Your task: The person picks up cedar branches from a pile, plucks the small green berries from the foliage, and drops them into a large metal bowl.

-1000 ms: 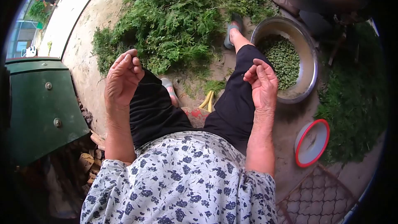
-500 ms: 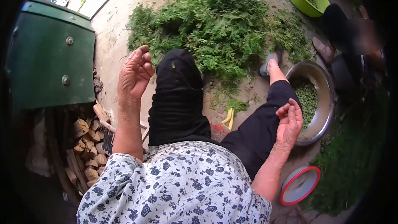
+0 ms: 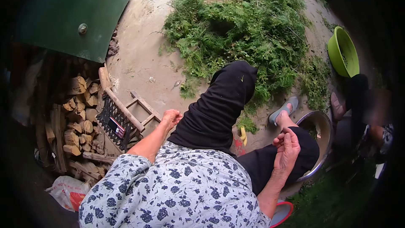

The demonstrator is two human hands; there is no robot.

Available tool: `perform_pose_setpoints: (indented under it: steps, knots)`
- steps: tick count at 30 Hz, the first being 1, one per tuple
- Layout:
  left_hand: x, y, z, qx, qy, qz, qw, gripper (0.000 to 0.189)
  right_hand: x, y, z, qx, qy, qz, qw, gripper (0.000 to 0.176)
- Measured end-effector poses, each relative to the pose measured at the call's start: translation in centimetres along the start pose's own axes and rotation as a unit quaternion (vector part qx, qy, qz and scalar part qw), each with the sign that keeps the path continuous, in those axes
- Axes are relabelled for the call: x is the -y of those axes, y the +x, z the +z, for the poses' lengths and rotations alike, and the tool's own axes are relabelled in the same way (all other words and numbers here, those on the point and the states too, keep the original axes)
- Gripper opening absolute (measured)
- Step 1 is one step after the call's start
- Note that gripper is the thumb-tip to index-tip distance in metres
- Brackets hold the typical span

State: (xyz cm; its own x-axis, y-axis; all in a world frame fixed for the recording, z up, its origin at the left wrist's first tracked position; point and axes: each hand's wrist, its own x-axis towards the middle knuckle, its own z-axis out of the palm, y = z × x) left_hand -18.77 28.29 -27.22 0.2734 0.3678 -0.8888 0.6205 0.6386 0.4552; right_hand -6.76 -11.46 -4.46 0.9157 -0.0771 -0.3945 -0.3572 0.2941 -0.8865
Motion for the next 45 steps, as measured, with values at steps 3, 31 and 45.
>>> perform_pose_setpoints:
  steps: [3, 31, 45]
  knots:
    - [1.8, 1.5, 0.3, -0.008, 0.105, 0.035, 0.994, 0.01, -0.4, 0.9, 0.3, 0.018, -0.016, 0.011, 1.0, 0.022]
    - [-10.1, 13.3, 19.3, -0.045, 0.529, 0.143, 0.835, 0.058, -5.8, 6.9, 1.9, -0.032, -0.118, 0.257, 0.959, 0.027]
    - [-14.1, 4.8, 19.5, 0.091, -0.053, 0.225, 0.969, 0.023, -4.6, 5.8, 3.7, 0.006, -0.096, 0.23, 0.968, 0.026]
